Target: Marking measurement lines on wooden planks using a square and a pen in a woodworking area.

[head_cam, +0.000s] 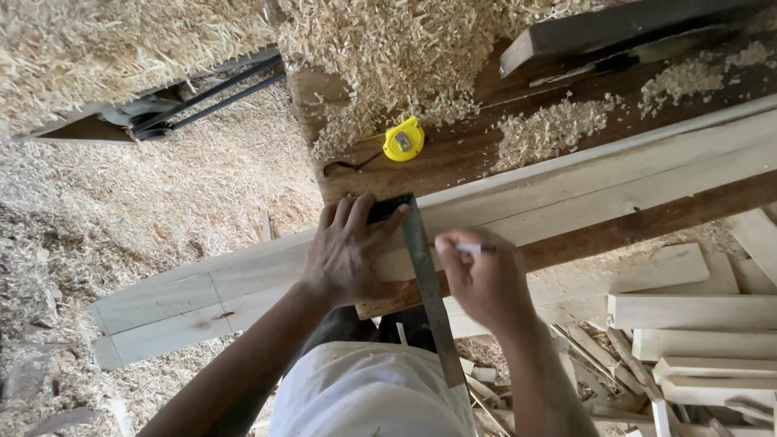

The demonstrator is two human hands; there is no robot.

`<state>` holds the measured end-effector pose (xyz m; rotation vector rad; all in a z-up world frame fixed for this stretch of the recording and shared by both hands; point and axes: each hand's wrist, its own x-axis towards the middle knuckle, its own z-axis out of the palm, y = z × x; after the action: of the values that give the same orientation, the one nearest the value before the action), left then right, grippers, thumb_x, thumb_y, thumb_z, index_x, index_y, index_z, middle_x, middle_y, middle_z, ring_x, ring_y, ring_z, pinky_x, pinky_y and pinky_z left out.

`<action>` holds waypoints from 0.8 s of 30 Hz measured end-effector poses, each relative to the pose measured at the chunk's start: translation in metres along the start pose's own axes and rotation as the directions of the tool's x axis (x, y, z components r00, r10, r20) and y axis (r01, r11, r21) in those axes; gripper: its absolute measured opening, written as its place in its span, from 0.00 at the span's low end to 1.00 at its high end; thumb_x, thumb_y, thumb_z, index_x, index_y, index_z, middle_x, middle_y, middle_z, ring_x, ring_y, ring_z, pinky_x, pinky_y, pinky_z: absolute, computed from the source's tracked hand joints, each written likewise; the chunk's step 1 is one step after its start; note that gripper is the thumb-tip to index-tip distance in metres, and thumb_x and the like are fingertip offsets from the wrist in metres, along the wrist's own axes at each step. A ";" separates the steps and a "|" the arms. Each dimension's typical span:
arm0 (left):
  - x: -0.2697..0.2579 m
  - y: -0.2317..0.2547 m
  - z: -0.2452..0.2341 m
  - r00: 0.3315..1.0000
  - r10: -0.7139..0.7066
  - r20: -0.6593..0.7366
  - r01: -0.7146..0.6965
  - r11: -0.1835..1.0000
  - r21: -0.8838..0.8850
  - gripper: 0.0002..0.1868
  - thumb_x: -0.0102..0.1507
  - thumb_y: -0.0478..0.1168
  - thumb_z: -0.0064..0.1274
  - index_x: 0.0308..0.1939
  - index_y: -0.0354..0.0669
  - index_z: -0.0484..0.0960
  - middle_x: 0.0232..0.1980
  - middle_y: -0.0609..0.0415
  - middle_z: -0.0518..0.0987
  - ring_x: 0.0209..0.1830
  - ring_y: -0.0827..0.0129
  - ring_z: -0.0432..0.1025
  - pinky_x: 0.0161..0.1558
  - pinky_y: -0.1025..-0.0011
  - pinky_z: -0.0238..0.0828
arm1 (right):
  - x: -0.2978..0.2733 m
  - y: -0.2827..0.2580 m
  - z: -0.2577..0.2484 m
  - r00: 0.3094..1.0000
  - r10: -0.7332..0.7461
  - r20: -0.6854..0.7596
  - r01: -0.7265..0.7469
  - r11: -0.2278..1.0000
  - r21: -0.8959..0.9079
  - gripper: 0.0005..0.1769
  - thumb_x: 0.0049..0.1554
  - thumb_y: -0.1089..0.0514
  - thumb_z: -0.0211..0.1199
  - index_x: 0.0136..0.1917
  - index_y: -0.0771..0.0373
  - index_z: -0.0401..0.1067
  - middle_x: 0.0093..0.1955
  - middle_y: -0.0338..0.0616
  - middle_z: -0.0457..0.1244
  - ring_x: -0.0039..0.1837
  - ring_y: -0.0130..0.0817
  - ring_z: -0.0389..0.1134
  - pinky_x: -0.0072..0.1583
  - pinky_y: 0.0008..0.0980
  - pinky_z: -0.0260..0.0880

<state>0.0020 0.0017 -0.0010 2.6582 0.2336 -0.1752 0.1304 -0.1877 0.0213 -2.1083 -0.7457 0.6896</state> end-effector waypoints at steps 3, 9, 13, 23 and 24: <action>-0.003 0.003 0.002 1.000 0.000 0.013 0.000 1.000 0.018 0.61 0.36 0.68 0.70 0.72 0.55 0.70 0.62 0.35 0.65 0.63 0.42 0.60 0.65 0.48 0.54 | 0.026 0.008 -0.003 0.999 -0.041 -0.009 0.041 0.996 0.079 0.10 0.64 0.57 0.60 0.50 0.65 0.78 0.46 0.53 0.73 0.47 0.38 0.78 0.47 0.34 0.79; 0.000 -0.002 0.005 1.000 -0.009 -0.008 0.008 0.998 -0.059 0.56 0.42 0.69 0.68 0.71 0.52 0.71 0.61 0.35 0.66 0.61 0.42 0.60 0.62 0.48 0.56 | 0.020 0.002 -0.051 0.950 -0.163 -0.267 0.233 0.938 0.256 0.15 0.71 0.53 0.56 0.61 0.65 0.74 0.55 0.54 0.71 0.57 0.38 0.76 0.55 0.36 0.81; 0.007 -0.014 0.039 0.989 -0.144 0.018 0.145 0.976 -0.160 0.32 0.65 0.50 0.52 0.75 0.66 0.76 0.58 0.51 0.72 0.60 0.56 0.65 0.63 0.58 0.64 | -0.031 0.037 -0.063 0.921 0.010 -0.389 0.094 0.964 0.248 0.15 0.72 0.52 0.54 0.62 0.64 0.74 0.55 0.54 0.72 0.55 0.37 0.75 0.52 0.33 0.79; 0.090 0.067 0.031 0.998 -0.009 -0.068 0.000 0.991 -0.131 0.45 0.55 0.59 0.63 0.75 0.55 0.71 0.58 0.41 0.69 0.59 0.48 0.62 0.57 0.52 0.61 | -0.111 0.107 -0.094 0.722 0.395 -0.568 -0.155 0.892 0.424 0.19 0.70 0.55 0.52 0.65 0.70 0.72 0.53 0.53 0.71 0.52 0.38 0.74 0.51 0.35 0.76; 0.104 0.074 0.032 0.999 -0.029 -0.024 0.027 0.994 -0.108 0.49 0.51 0.65 0.65 0.73 0.56 0.70 0.59 0.39 0.67 0.61 0.46 0.60 0.58 0.50 0.59 | -0.108 0.122 -0.097 0.726 0.411 -0.551 -0.166 0.882 0.440 0.19 0.70 0.54 0.52 0.65 0.70 0.71 0.53 0.54 0.71 0.53 0.38 0.74 0.51 0.34 0.75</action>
<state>0.1154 -0.0641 -0.0133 2.5523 0.2809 -0.1337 0.1564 -0.3739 0.0001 -1.9333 0.1047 0.2006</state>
